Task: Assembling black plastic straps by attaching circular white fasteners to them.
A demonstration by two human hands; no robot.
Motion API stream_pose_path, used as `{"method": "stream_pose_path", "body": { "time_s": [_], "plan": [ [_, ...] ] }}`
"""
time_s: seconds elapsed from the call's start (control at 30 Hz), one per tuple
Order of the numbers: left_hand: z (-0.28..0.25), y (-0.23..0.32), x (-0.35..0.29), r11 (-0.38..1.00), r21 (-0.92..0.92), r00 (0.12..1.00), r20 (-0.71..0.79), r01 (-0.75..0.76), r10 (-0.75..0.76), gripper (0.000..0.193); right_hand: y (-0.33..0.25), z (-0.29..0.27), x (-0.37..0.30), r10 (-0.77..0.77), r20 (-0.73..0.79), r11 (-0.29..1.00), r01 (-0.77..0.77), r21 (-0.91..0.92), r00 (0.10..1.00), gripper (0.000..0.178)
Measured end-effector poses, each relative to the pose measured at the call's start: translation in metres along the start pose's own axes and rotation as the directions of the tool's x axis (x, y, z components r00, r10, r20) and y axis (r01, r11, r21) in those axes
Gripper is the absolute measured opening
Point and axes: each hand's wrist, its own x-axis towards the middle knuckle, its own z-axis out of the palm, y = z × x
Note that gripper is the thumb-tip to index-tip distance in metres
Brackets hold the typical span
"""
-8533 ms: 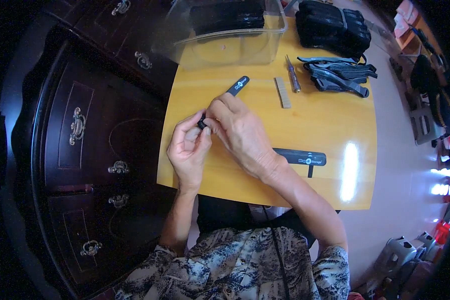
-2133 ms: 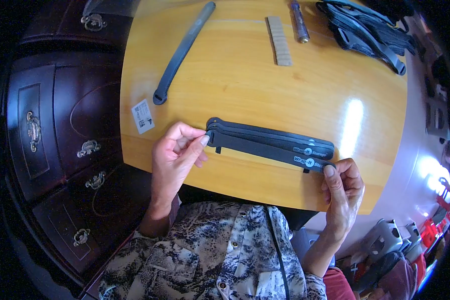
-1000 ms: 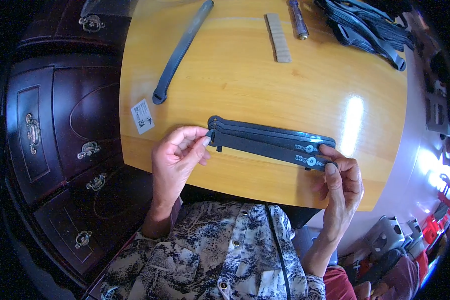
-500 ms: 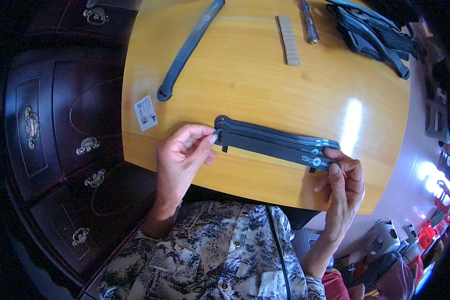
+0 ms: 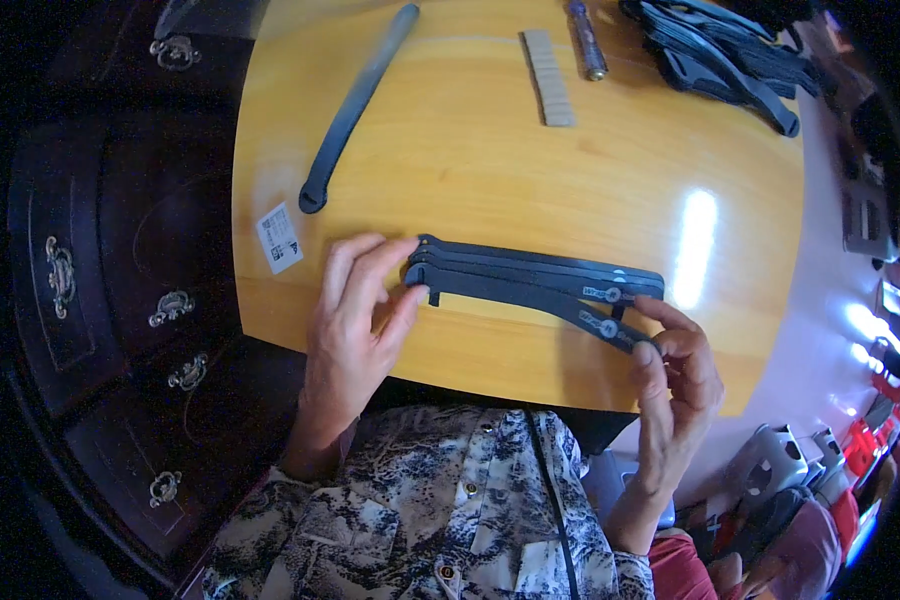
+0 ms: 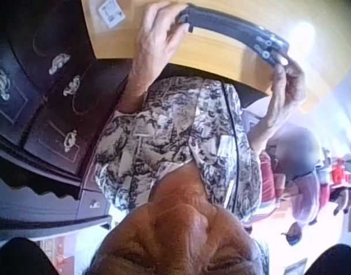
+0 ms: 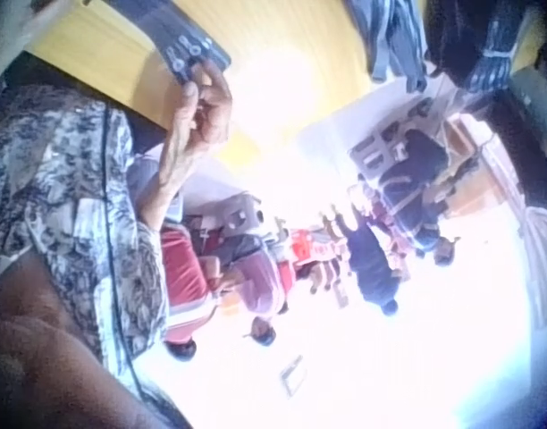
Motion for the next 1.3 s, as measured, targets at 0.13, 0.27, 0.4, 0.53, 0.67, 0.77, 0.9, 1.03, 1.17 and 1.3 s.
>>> {"method": "stream_pose_path", "body": {
  "time_s": [0.13,0.27,0.4,0.53,0.67,0.77,0.9,1.03,1.17,1.3],
  "plan": [
    [-0.005,0.008,0.013,0.962,0.059,0.942,0.230,-0.266,0.246,0.058,-0.034,0.015,-0.016,-0.098,0.047,0.995,0.097,0.023,0.994,0.014],
    [0.007,0.000,0.012,0.959,0.041,0.940,0.214,-0.282,0.267,0.052,-0.048,0.042,-0.016,-0.444,0.334,0.881,0.472,-0.004,0.832,0.014],
    [0.015,0.001,0.015,0.958,-0.018,0.943,0.176,-0.285,0.284,0.040,-0.060,0.072,-0.023,-0.548,0.378,0.785,0.615,-0.074,0.746,0.013],
    [0.024,-0.015,0.011,0.923,0.041,0.918,0.131,-0.383,0.375,0.031,-0.062,0.088,-0.026,-0.659,0.338,0.690,0.719,-0.084,0.672,0.017],
    [0.026,-0.006,0.010,0.937,0.074,0.939,0.076,-0.341,0.336,0.035,-0.065,0.087,-0.021,-0.670,0.306,0.697,0.715,-0.053,0.676,0.016],
    [0.028,0.005,0.014,0.924,0.160,0.938,0.073,-0.346,0.339,0.036,-0.064,0.082,-0.020,-0.641,0.308,0.717,0.692,-0.088,0.703,0.016],
    [0.043,0.006,0.018,0.912,0.112,0.919,0.029,-0.394,0.393,0.033,-0.063,0.082,-0.019,-0.631,0.311,0.730,0.680,-0.073,0.711,0.015],
    [0.055,0.002,0.020,0.899,0.086,0.902,-0.011,-0.429,0.431,0.030,-0.061,0.079,-0.020,-0.621,0.290,0.744,0.664,-0.075,0.729,0.015],
    [0.058,0.002,0.023,0.896,0.011,0.894,-0.070,-0.444,0.443,0.027,-0.064,0.073,-0.023,-0.633,0.238,0.744,0.664,-0.076,0.736,0.014],
    [0.055,0.002,0.024,0.889,-0.015,0.888,-0.060,-0.458,0.456,0.025,-0.072,0.077,-0.033,-0.654,0.309,0.722,0.692,-0.018,0.690,0.012]
  ]
}}
